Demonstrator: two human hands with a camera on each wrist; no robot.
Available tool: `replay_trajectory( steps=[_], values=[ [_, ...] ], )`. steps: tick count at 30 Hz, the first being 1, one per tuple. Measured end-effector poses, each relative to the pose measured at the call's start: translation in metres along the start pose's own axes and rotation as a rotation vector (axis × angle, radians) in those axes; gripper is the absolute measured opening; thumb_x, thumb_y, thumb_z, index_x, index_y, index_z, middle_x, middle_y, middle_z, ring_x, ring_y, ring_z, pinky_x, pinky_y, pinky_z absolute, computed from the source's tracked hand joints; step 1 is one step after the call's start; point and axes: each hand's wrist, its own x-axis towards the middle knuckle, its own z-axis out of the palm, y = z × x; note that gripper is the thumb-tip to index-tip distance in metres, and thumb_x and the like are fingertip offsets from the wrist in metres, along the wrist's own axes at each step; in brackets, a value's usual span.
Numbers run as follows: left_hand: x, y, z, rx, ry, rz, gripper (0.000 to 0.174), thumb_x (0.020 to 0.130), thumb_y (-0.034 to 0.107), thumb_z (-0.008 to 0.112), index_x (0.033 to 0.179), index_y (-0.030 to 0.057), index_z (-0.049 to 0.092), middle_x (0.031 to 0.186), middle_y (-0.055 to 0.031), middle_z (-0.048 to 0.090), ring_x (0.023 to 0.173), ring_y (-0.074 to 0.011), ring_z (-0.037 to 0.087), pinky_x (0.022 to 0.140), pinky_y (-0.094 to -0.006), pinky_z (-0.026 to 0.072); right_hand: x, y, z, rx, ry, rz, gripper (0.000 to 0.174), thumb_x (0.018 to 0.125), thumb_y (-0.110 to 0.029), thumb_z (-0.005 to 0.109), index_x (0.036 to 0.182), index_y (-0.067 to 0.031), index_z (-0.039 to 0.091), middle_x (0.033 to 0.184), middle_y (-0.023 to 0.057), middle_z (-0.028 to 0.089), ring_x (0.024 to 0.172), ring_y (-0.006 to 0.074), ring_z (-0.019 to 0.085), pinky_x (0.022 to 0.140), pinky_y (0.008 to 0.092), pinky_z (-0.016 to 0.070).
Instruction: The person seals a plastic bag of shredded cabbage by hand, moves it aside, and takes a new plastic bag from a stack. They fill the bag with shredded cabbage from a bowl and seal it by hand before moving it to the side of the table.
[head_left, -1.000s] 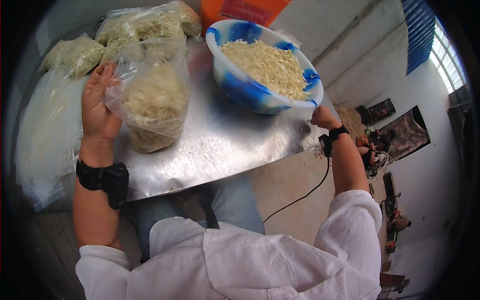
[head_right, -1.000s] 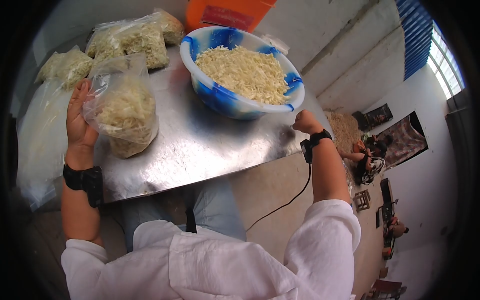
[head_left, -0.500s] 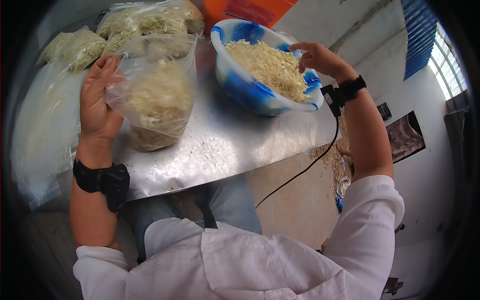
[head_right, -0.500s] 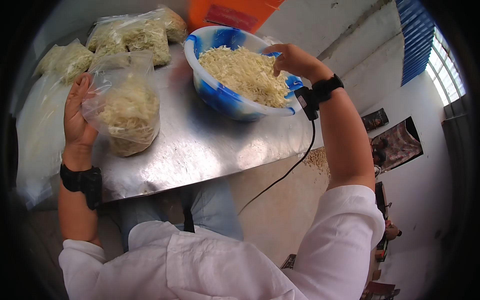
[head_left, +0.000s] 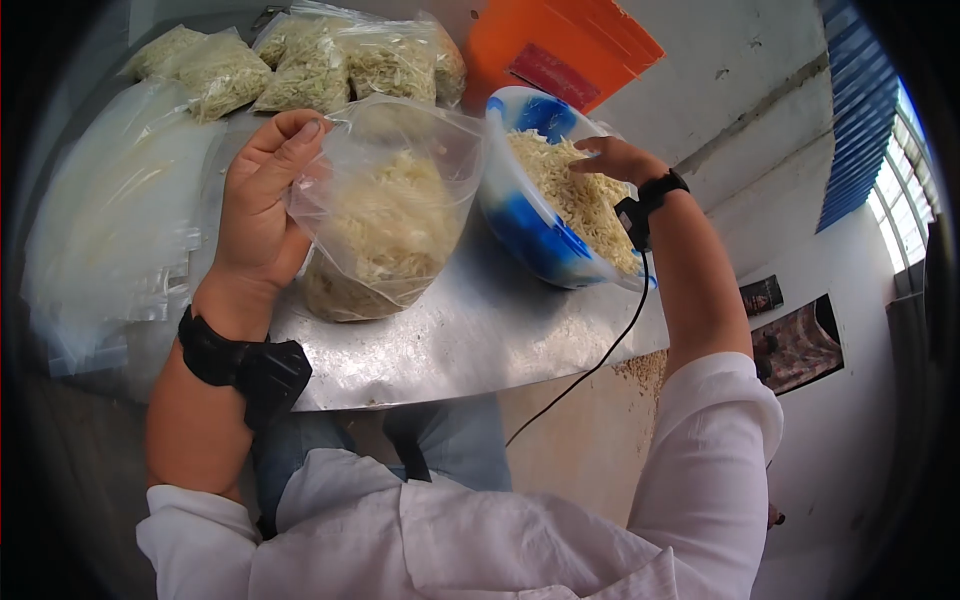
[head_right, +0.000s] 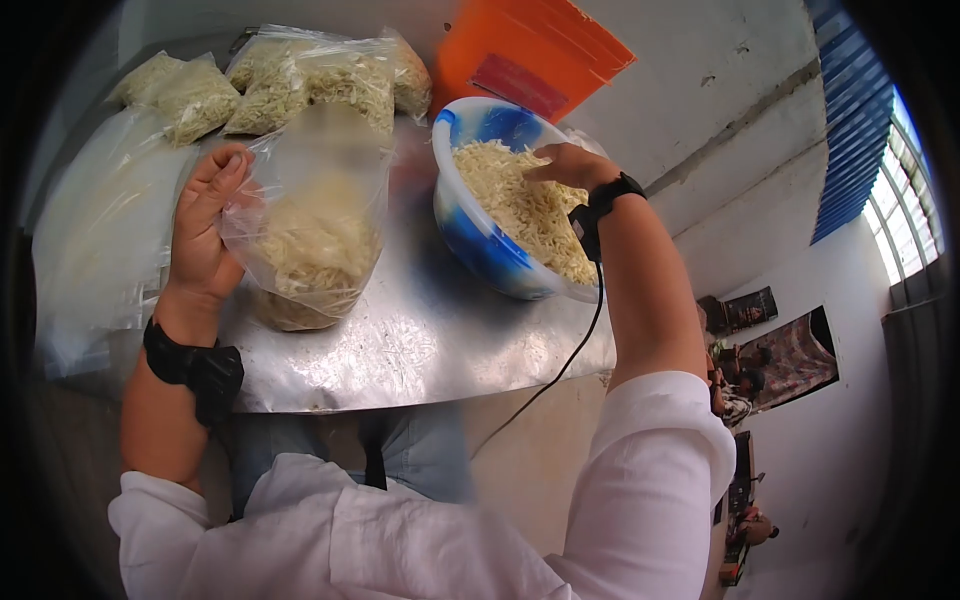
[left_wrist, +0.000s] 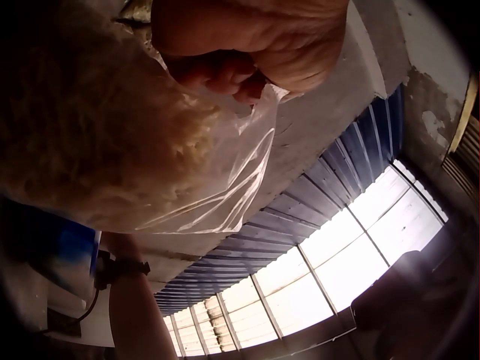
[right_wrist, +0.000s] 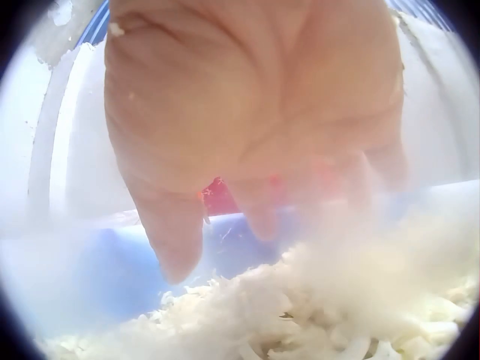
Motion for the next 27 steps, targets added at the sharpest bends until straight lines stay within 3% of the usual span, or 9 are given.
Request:
replay_trajectory(
  steps=[3, 8, 10, 15, 19, 21, 22, 24, 27],
  values=[
    [-0.002, 0.001, 0.004, -0.028, -0.010, -0.009, 0.010, 0.086, 0.009, 0.057, 0.095, 0.0051, 0.057, 0.082, 0.0020, 0.057, 0.061, -0.0019, 0.050, 0.055, -0.0155, 0.0398, 0.018, 0.013, 0.015, 0.085, -0.070, 0.040, 0.079, 0.074, -0.054, 0.061, 0.136, -0.0134, 0.033, 0.135, 0.0159, 0.039, 0.128, 0.0286, 0.031, 0.105, 0.0363, 0.0241],
    [-0.003, 0.000, 0.008, -0.066, 0.011, -0.031, 0.009, 0.086, 0.009, 0.057, 0.093, 0.0050, 0.057, 0.075, 0.0040, 0.053, 0.057, -0.0011, 0.046, 0.051, -0.0148, 0.0375, 0.029, 0.012, 0.028, 0.204, -0.124, 0.081, 0.084, 0.071, -0.057, 0.064, 0.136, -0.0148, 0.033, 0.136, 0.0151, 0.038, 0.129, 0.0284, 0.030, 0.105, 0.0384, 0.0224],
    [-0.003, 0.000, 0.009, -0.073, -0.013, -0.029, 0.008, 0.086, 0.009, 0.057, 0.093, 0.0049, 0.056, 0.074, 0.0045, 0.052, 0.057, -0.0010, 0.045, 0.051, -0.0148, 0.0371, 0.027, 0.001, 0.029, 0.242, -0.165, -0.015, 0.088, 0.069, -0.061, 0.063, 0.137, -0.0137, 0.032, 0.135, 0.0166, 0.038, 0.128, 0.0312, 0.031, 0.105, 0.0381, 0.0241],
    [-0.003, 0.001, 0.009, -0.083, -0.003, -0.053, 0.009, 0.086, 0.009, 0.056, 0.093, 0.0049, 0.056, 0.075, 0.0043, 0.052, 0.058, -0.0020, 0.047, 0.052, -0.0154, 0.0385, 0.015, -0.035, 0.027, 0.199, -0.108, -0.249, 0.067, 0.065, -0.046, 0.071, 0.122, -0.0157, 0.053, 0.125, 0.0194, 0.047, 0.117, 0.0334, 0.044, 0.099, 0.0376, 0.0331],
    [-0.002, 0.000, 0.008, -0.065, 0.039, -0.035, 0.009, 0.085, 0.009, 0.057, 0.094, 0.0048, 0.056, 0.079, 0.0026, 0.055, 0.060, -0.0031, 0.050, 0.054, -0.0163, 0.0400, 0.000, -0.041, 0.028, -0.046, 0.001, -0.225, 0.056, 0.063, -0.034, 0.073, 0.114, -0.0146, 0.058, 0.112, 0.0175, 0.055, 0.109, 0.0325, 0.050, 0.094, 0.0361, 0.0384],
    [0.000, -0.001, 0.005, -0.078, 0.014, -0.044, 0.010, 0.085, 0.009, 0.057, 0.094, 0.0047, 0.056, 0.084, 0.0005, 0.057, 0.062, -0.0036, 0.052, 0.056, -0.0166, 0.0408, 0.000, -0.037, 0.033, -0.054, 0.028, -0.361, 0.038, 0.062, -0.022, 0.070, 0.098, -0.0109, 0.064, 0.097, 0.0131, 0.059, 0.099, 0.0296, 0.055, 0.087, 0.0336, 0.0431],
    [0.000, -0.001, 0.002, -0.081, 0.012, -0.044, 0.010, 0.085, 0.009, 0.057, 0.094, 0.0047, 0.056, 0.084, 0.0005, 0.057, 0.062, -0.0036, 0.052, 0.056, -0.0166, 0.0408, -0.005, -0.036, 0.032, -0.057, 0.029, -0.358, 0.038, 0.062, -0.022, 0.070, 0.098, -0.0109, 0.064, 0.097, 0.0131, 0.059, 0.099, 0.0296, 0.055, 0.087, 0.0336, 0.0431],
    [0.001, 0.000, -0.002, -0.108, -0.069, -0.047, 0.012, 0.084, 0.008, 0.057, 0.094, 0.0025, 0.056, 0.086, -0.0029, 0.060, 0.076, -0.0084, 0.057, 0.070, -0.0220, 0.0467, -0.020, -0.034, 0.030, -0.107, 0.025, -0.402, 0.026, 0.063, -0.016, 0.067, 0.088, -0.0086, 0.066, 0.093, 0.0101, 0.059, 0.093, 0.0272, 0.057, 0.082, 0.0310, 0.0449],
    [0.001, -0.001, -0.002, -0.091, -0.054, -0.051, 0.011, 0.084, 0.008, 0.057, 0.094, 0.0024, 0.056, 0.085, -0.0028, 0.060, 0.076, -0.0084, 0.057, 0.070, -0.0218, 0.0465, -0.041, -0.019, 0.024, 0.055, 0.055, -0.444, 0.021, 0.065, -0.012, 0.067, 0.085, -0.0084, 0.067, 0.095, 0.0099, 0.059, 0.090, 0.0258, 0.057, 0.081, 0.0319, 0.0448]
  ],
)
